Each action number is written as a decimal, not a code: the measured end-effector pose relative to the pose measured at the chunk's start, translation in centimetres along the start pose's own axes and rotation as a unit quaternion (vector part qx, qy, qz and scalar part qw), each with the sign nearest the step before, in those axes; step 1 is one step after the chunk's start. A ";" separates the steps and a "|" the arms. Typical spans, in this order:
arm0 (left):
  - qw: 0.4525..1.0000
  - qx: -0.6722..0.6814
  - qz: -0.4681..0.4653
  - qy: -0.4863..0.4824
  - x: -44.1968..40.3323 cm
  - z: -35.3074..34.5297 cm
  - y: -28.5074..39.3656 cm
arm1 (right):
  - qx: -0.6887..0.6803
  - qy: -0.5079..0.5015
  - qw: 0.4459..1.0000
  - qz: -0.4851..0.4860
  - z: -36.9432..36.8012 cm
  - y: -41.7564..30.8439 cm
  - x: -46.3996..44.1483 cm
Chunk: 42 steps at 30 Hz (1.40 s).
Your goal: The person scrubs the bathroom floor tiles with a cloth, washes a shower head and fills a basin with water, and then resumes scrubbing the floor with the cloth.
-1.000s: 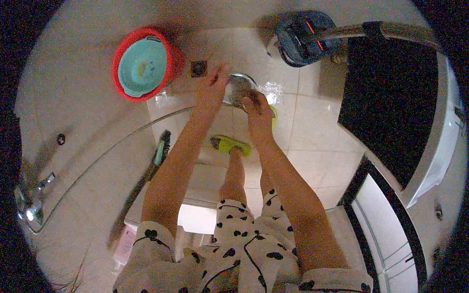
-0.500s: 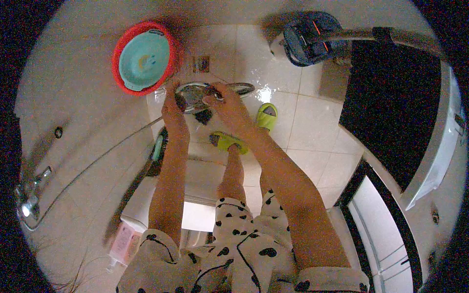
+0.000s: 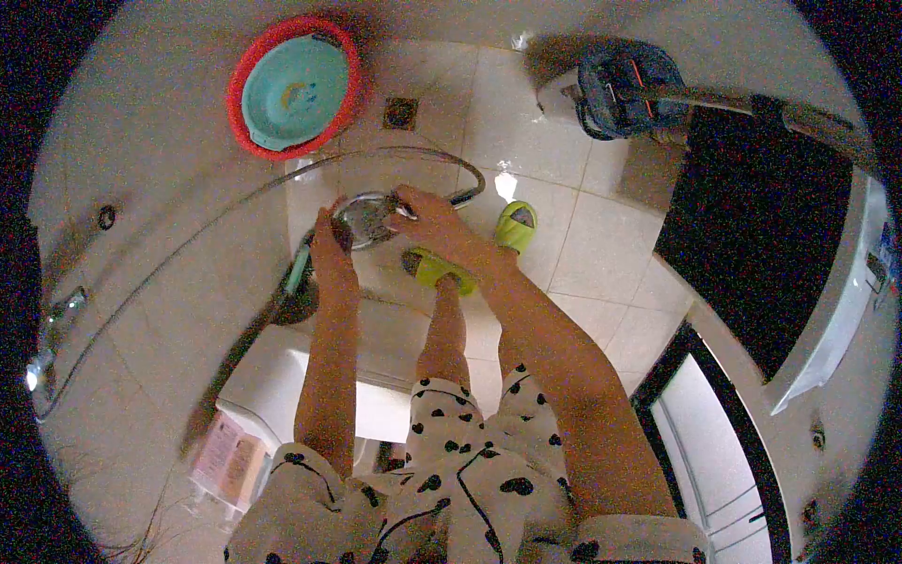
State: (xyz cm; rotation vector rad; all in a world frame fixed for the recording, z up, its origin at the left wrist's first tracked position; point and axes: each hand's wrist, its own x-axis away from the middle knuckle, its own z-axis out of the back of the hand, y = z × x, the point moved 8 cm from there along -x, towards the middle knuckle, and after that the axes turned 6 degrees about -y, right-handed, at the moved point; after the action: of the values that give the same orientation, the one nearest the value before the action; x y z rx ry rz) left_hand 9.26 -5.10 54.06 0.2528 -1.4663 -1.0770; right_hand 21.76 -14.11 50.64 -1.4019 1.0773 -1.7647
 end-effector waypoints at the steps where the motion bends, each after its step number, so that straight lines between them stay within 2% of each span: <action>1: 0.998 0.056 0.024 0.011 0.4 0.9 -1.0 | -0.001 -0.007 1.000 0.017 -0.7 -0.5 -0.2; 2: 0.992 0.111 0.047 0.022 0.8 1.7 -1.9 | -0.002 -0.014 0.999 0.034 -1.3 -1.0 -0.3; 5: 0.982 0.178 0.041 0.051 2.2 3.2 -3.0 | 0.069 -0.060 0.996 -0.003 -2.7 -2.8 0.3; 8: 0.984 0.164 0.031 0.061 2.6 5.9 -2.6 | 0.095 -0.060 0.993 0.046 -4.5 -4.1 0.1; 11: 0.983 0.165 -0.050 0.069 3.7 8.7 -0.3 | 0.130 -0.046 0.985 0.104 -6.4 -7.5 0.1; 14: 0.956 0.264 -0.045 0.119 4.7 12.9 1.6 | 0.048 -0.109 0.984 0.132 -9.6 -11.6 -1.4; 15: 0.962 0.192 -0.119 0.154 5.2 14.8 2.9 | 0.044 -0.116 0.982 0.142 -10.6 -13.1 -1.9; 18: 0.942 0.276 -0.118 0.150 5.9 18.5 5.1 | 0.049 -0.137 0.975 0.168 -13.4 -17.3 -3.0; 20: 0.944 0.247 -0.176 0.129 7.5 19.1 8.9 | 0.071 -0.151 0.970 0.175 -14.6 -20.0 -3.3; 26: 0.939 0.181 -0.261 0.130 8.8 21.8 14.3 | -0.098 -0.160 0.977 0.106 -15.0 -23.9 -2.5; 32: 0.940 0.119 -0.306 0.092 7.1 22.4 19.0 | -0.082 -0.099 0.972 0.199 -14.0 -26.5 -5.1; 34: 0.937 0.098 -0.328 0.064 6.2 22.4 21.2 | -0.129 -0.064 0.969 0.203 -13.6 -27.5 -6.1; 38: 0.947 0.040 -0.318 0.030 4.4 22.0 23.3 | -0.204 -0.003 0.958 0.203 -13.0 -27.4 -6.9; 40: 0.957 0.043 -0.285 0.017 3.7 21.5 23.2 | -0.212 -0.002 0.958 0.191 -13.1 -26.8 -6.7; 41: 0.950 -0.036 -0.309 0.022 4.4 21.1 23.9 | -0.216 0.001 0.958 0.187 -12.8 -26.7 -6.4; 42: 0.954 -0.021 -0.300 0.017 4.1 21.2 23.7 | -0.196 0.019 0.964 0.180 -12.8 -26.5 -6.1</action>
State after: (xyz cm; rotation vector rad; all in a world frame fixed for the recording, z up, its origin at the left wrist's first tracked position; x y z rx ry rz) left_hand -0.11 14.51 77.58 0.7146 -1.3637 -1.5758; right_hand 11.08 6.22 70.09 -1.2885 1.6546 -1.3696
